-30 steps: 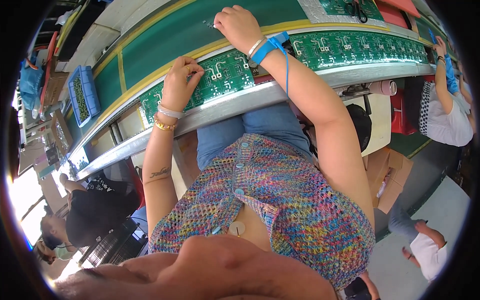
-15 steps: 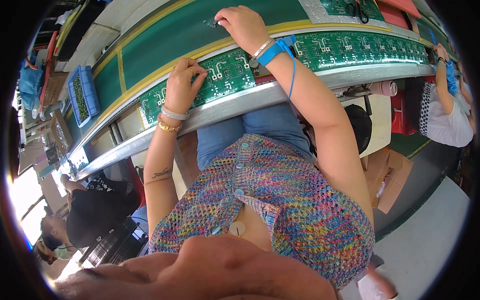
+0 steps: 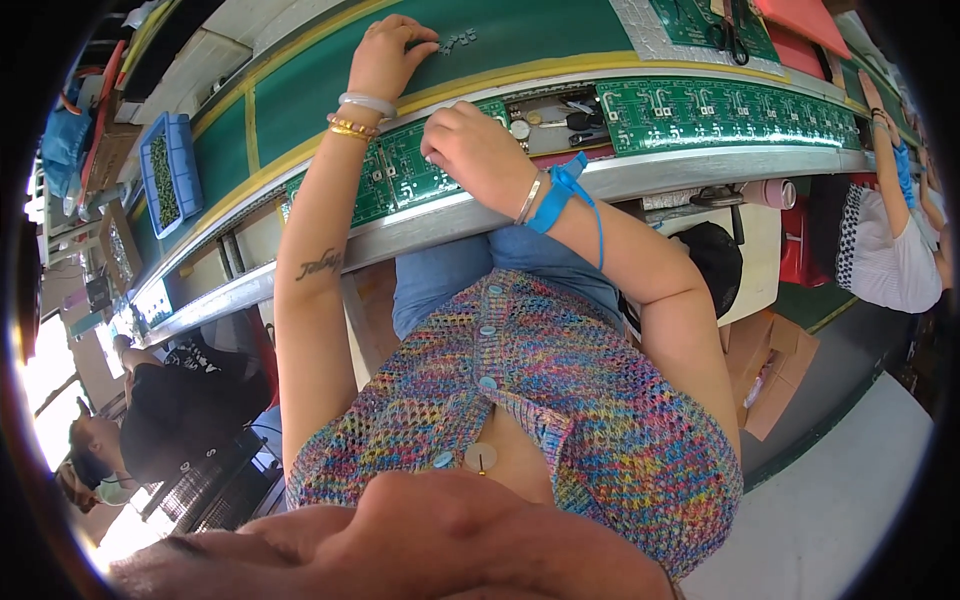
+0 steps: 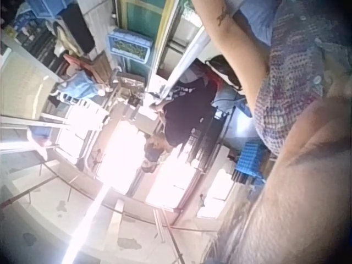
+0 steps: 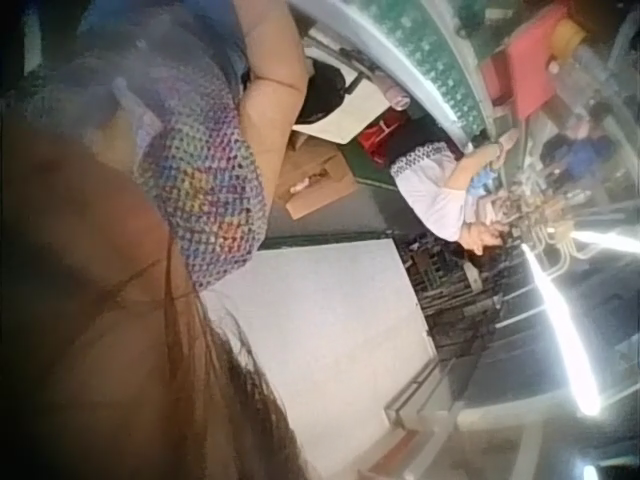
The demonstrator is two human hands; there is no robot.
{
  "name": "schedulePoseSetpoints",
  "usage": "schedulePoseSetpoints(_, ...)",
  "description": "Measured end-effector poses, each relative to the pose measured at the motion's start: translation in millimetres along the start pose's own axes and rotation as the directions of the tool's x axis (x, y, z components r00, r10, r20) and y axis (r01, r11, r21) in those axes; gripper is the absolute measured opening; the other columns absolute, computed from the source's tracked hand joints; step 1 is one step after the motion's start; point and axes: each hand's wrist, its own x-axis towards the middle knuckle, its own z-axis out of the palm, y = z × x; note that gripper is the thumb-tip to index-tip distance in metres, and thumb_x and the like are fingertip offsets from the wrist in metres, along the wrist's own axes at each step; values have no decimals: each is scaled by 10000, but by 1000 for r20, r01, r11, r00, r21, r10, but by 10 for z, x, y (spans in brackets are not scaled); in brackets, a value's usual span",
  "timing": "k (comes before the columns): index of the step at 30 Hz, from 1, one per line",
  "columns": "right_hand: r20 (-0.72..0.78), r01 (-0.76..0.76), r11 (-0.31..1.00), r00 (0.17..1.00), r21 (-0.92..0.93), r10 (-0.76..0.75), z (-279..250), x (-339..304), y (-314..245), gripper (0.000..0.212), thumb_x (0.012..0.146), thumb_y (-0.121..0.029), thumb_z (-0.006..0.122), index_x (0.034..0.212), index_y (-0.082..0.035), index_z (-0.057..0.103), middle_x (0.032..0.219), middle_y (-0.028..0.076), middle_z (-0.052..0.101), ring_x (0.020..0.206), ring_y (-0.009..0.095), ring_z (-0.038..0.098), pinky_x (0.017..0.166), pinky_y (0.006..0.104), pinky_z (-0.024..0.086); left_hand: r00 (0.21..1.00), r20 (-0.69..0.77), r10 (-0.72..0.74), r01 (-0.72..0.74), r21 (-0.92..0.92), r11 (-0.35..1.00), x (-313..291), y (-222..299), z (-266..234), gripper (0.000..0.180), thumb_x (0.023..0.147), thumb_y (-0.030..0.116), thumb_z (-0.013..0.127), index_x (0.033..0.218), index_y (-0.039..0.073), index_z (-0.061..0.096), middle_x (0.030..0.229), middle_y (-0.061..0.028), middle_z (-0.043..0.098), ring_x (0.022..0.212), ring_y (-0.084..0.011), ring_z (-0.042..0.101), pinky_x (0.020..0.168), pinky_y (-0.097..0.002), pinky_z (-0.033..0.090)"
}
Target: Assembling electronic components on a printed circuit board at a factory production line.
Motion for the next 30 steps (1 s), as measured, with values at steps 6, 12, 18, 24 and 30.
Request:
schedulePoseSetpoints(6, 24, 43, 999, 999, -26, -43, 92, -12, 63, 46, 703, -60, 649, 721, -51, 607, 875, 57, 553, 872, 244, 519, 770, 336, 458, 981, 133, -140, 154, -100, 983, 14, -49, -8, 131, 758, 167, 690, 863, 89, 696, 850, -51, 646, 770, -203, 614, 711, -315, 498)
schedulePoseSetpoints(12, 55, 40, 998, 998, -48, -38, 97, -12, 67, 58, 699, -50, 655, 734, -44, 609, 895, 66, 551, 883, 250, 514, 779, 339, 452, 954, 154, -259, 291, -254, 922, -121, 119, -284, 151, 794, 143, 667, 908, 44, 667, 846, -70, 679, 751, -157, 648, 711, -265, 506)
schedulePoseSetpoints(18, 102, 44, 998, 994, -54, -39, 55, 9, 45, 77, 703, -33, 659, 757, -33, 604, 919, 76, 553, 893, 262, 513, 785, 342, 451, 956, 96, -278, 293, -367, 883, -363, 165, -485, 145, 807, 131, 653, 912, 31, 667, 810, -81, 674, 745, -158, 649, 697, -269, 507)
schedulePoseSetpoints(24, 112, 71, 995, 992, -73, -63, -39, 67, 87, 84, 726, -68, 656, 803, -55, 628, 909, 59, 558, 888, 256, 516, 770, 351, 452, 962, 79, -262, 272, -395, 877, -660, 206, -665, 128, 786, 118, 668, 878, 32, 687, 789, -100, 673, 700, -193, 651, 661, -281, 508)
schedulePoseSetpoints(30, -148, -1, 972, 988, -234, -35, -223, 544, 606, 87, 783, -123, 635, 859, -84, 652, 857, 39, 574, 837, 248, 526, 742, 358, 457, 910, 250, -331, 401, -326, 856, -931, 236, -764, 131, 755, 114, 689, 857, 33, 686, 793, -103, 666, 685, -212, 637, 638, -301, 500)
